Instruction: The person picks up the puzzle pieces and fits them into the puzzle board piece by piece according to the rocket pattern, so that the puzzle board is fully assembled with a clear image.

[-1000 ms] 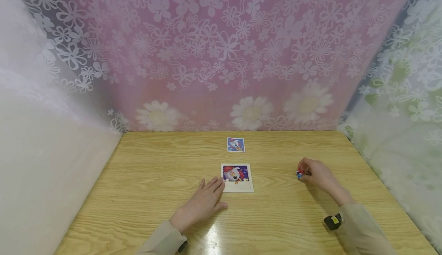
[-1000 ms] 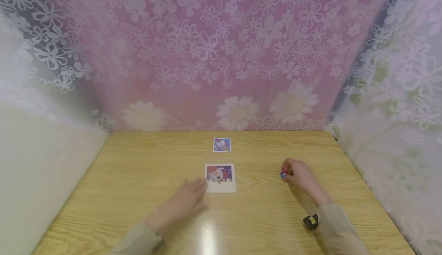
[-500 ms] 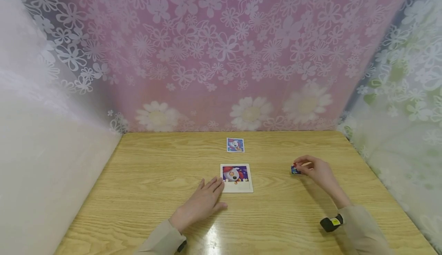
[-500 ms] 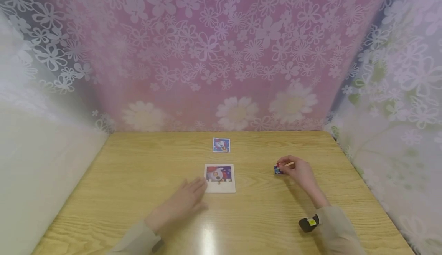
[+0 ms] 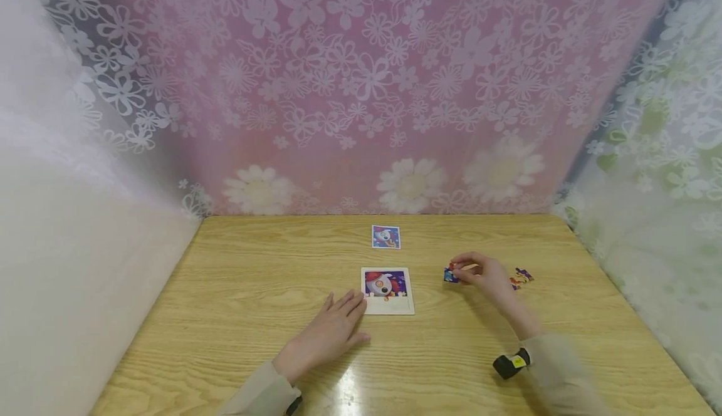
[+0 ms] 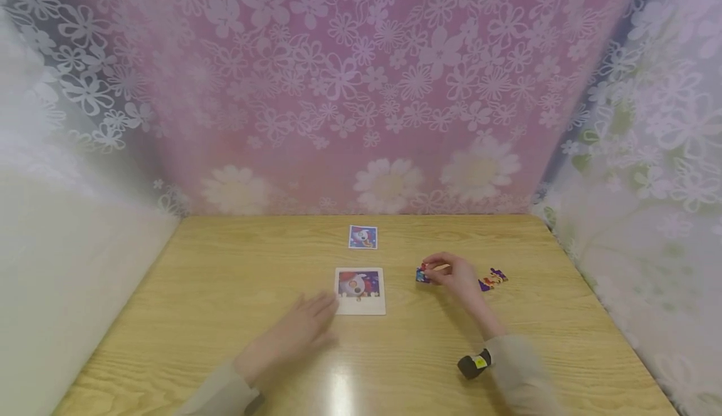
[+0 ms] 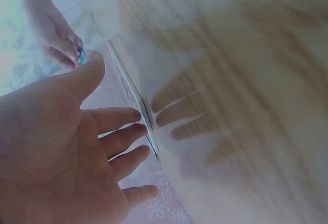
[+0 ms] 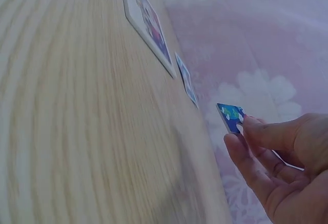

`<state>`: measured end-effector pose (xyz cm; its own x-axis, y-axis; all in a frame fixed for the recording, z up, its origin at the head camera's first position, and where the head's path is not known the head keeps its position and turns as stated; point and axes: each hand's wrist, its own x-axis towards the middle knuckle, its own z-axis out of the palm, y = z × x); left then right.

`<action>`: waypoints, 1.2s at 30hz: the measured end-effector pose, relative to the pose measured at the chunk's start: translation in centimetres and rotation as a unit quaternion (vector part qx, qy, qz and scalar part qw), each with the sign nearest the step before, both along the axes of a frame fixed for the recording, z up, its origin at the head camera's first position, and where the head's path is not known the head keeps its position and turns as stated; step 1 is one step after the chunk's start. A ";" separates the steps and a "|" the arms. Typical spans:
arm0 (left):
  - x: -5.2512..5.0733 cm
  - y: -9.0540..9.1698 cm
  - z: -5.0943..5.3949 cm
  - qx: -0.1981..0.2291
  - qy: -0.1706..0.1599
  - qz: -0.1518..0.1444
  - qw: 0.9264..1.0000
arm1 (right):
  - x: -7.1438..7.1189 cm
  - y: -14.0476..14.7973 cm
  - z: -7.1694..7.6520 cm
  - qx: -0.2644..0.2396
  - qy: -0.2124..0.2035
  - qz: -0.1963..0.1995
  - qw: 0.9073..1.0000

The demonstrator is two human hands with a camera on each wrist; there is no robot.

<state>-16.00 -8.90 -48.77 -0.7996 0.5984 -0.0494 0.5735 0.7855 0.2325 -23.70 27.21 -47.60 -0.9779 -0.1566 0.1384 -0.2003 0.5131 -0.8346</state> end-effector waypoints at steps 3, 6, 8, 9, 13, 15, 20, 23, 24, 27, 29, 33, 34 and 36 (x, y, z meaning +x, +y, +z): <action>0.3 -0.1 0.2 0.004 -0.001 0.001 1.000 | -0.3 -1.5 -0.3 -0.006 -0.003 0.011 1.000; 0.6 -0.2 0.5 0.005 -0.004 0.000 1.000 | -0.7 -3.1 -0.4 -0.014 -0.013 0.022 1.000; 0.8 -0.2 0.6 0.003 -0.002 -0.002 1.000 | -0.8 -4.2 -0.3 -0.021 -0.022 0.030 0.999; 0.8 -0.2 0.6 0.002 -0.002 -0.002 1.000 | -0.9 -4.7 -0.2 -0.024 -0.025 0.035 0.999; 0.9 -0.2 0.5 -0.001 0.003 0.000 1.000 | -1.1 -6.9 0.1 -0.029 -0.044 0.059 0.997; 0.8 -0.2 0.3 -0.004 0.001 0.002 1.000 | -1.0 -8.1 0.2 -0.023 -0.052 0.068 0.996; 0.8 -0.2 0.2 -0.005 -0.004 0.004 1.000 | -1.0 -10.6 -0.2 0.004 -0.051 0.109 0.993; 0.9 -0.2 0.3 -0.005 0.001 0.003 1.000 | -1.0 -11.8 -0.7 0.018 -0.042 0.135 0.990; 0.9 -0.3 0.3 -0.005 0.003 0.002 1.000 | -1.0 -12.1 -0.8 0.022 -0.040 0.140 0.989; 1.1 -0.3 0.3 -0.008 0.009 0.000 1.000 | -0.9 -13.1 -1.1 0.045 -0.033 0.145 0.988; 1.1 -0.3 0.3 -0.007 0.011 -0.001 1.000 | -0.8 -13.6 -1.3 0.061 -0.028 0.144 0.987; 1.2 -0.4 0.2 -0.007 0.014 -0.002 1.000 | -0.6 -14.5 -1.6 0.080 -0.023 0.138 0.987; 1.2 -0.4 0.2 -0.007 0.015 -0.003 1.000 | -0.5 -14.6 -1.6 0.081 -0.022 0.138 0.987; 1.2 -0.4 0.3 -0.006 0.016 -0.004 1.000 | -0.5 -14.8 -1.7 0.080 -0.021 0.138 0.987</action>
<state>-14.80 -9.29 -48.49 -0.7966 0.6036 -0.0316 0.5860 0.7841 0.2044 -24.18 12.39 -49.34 -0.8996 -0.4339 0.0503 -0.3176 0.5707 -0.7573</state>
